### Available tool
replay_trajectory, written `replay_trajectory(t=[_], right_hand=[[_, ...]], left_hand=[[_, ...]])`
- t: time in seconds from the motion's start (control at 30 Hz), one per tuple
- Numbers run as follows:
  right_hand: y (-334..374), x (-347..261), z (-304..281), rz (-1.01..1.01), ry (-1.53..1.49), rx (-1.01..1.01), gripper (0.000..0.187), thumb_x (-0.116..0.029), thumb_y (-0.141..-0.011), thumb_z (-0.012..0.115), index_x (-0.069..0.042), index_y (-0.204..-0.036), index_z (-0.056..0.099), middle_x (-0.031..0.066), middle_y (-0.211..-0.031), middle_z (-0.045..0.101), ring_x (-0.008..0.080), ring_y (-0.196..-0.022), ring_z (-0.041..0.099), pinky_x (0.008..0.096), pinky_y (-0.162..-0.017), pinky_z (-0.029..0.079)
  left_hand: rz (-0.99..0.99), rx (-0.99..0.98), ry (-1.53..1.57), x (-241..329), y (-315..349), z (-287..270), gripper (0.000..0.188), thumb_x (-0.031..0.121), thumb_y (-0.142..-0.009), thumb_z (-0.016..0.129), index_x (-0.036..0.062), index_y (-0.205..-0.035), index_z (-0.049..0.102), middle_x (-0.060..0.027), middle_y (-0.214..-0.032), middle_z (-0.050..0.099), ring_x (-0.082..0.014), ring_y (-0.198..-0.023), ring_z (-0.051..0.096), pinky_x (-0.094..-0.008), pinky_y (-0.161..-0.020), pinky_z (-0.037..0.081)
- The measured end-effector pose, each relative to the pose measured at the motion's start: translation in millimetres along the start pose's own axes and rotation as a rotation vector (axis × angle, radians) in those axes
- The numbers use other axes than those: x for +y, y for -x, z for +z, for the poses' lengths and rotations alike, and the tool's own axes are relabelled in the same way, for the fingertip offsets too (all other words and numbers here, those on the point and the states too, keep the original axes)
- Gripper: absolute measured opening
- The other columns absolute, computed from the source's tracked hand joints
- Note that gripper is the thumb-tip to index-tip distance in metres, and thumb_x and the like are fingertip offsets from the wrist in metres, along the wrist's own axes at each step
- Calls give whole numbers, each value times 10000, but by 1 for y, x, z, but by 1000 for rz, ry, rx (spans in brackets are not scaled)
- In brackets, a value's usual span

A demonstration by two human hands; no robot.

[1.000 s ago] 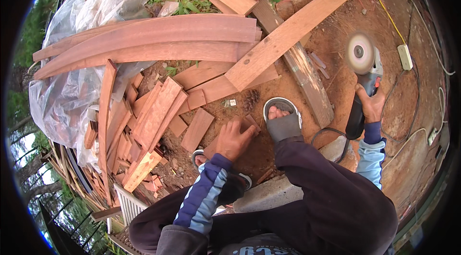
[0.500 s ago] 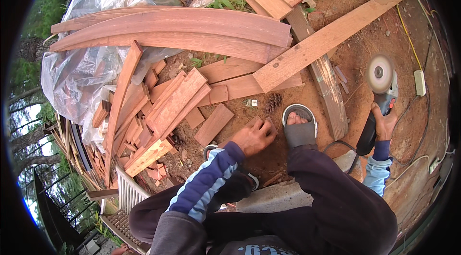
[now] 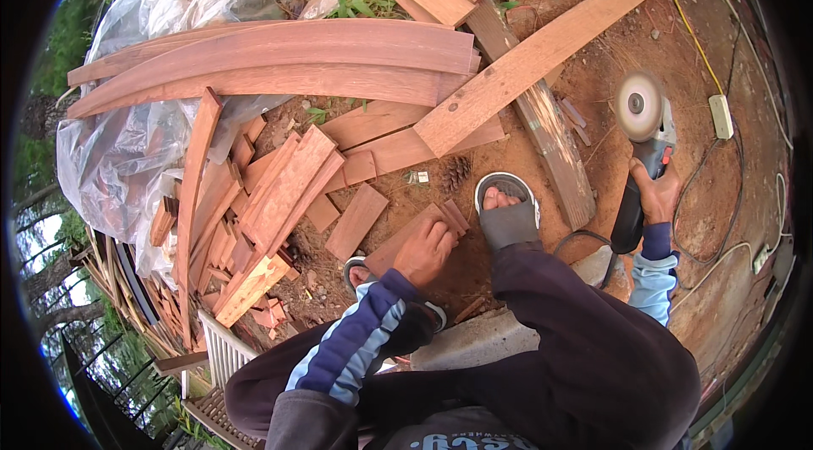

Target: The person uses an angle grinder with a sanding disc to smooth the edges and surfaces of small wooden planks. They hold each plank with one hand and move the grinder along the wood, then place the finished pieces aside and pick up new ones from a nearby pile.

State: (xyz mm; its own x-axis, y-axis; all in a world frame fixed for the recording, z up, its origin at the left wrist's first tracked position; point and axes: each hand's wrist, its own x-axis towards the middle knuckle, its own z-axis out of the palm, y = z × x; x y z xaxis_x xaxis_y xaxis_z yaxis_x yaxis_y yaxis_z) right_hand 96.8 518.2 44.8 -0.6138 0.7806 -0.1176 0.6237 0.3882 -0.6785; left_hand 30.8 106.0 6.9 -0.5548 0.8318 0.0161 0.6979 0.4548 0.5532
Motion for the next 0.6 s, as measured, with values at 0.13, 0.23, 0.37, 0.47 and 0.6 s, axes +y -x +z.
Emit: replay_trajectory(t=[0.13,0.23,0.37,0.47,0.6], right_hand=[[1,0,1,0,-34,-1,470,-228,-697,769,55,-1034,602,120,-879,668,191,-776,620,324,-739,498],[1,-5,0,-4,-27,-7,460,-211,-701,770,57,-1033,597,116,-882,667,183,-774,616,320,-735,499],[2,-3,0,12,-67,-19,437,-192,-715,764,52,-1038,600,111,-895,667,174,-783,616,317,-736,498],[1,3,1,-11,-81,-24,429,-184,-722,760,49,-1045,600,108,-902,667,172,-791,616,315,-745,497],[1,6,-1,-17,-64,-18,431,-191,-725,758,48,-1048,601,110,-906,669,175,-798,619,315,-758,494]], left_hand=[[-619,109,390,3,7,0,200,95,-755,626,40,-942,583,-173,-952,539,-341,-946,530,-404,-717,466],[-646,198,243,-19,17,0,260,132,-777,634,35,-1011,574,-199,-972,538,-366,-953,524,-433,-774,444],[-503,150,99,-18,10,-15,550,267,-774,687,9,-1217,490,-239,-1139,522,-398,-1077,498,-463,-915,407],[-486,-60,2,-7,11,-17,808,381,-726,737,-22,-1330,382,-264,-1232,487,-428,-1132,477,-474,-991,380],[-538,-161,-38,-6,20,0,925,352,-616,819,-16,-1330,361,-222,-1237,491,-382,-1128,485,-448,-967,397]])
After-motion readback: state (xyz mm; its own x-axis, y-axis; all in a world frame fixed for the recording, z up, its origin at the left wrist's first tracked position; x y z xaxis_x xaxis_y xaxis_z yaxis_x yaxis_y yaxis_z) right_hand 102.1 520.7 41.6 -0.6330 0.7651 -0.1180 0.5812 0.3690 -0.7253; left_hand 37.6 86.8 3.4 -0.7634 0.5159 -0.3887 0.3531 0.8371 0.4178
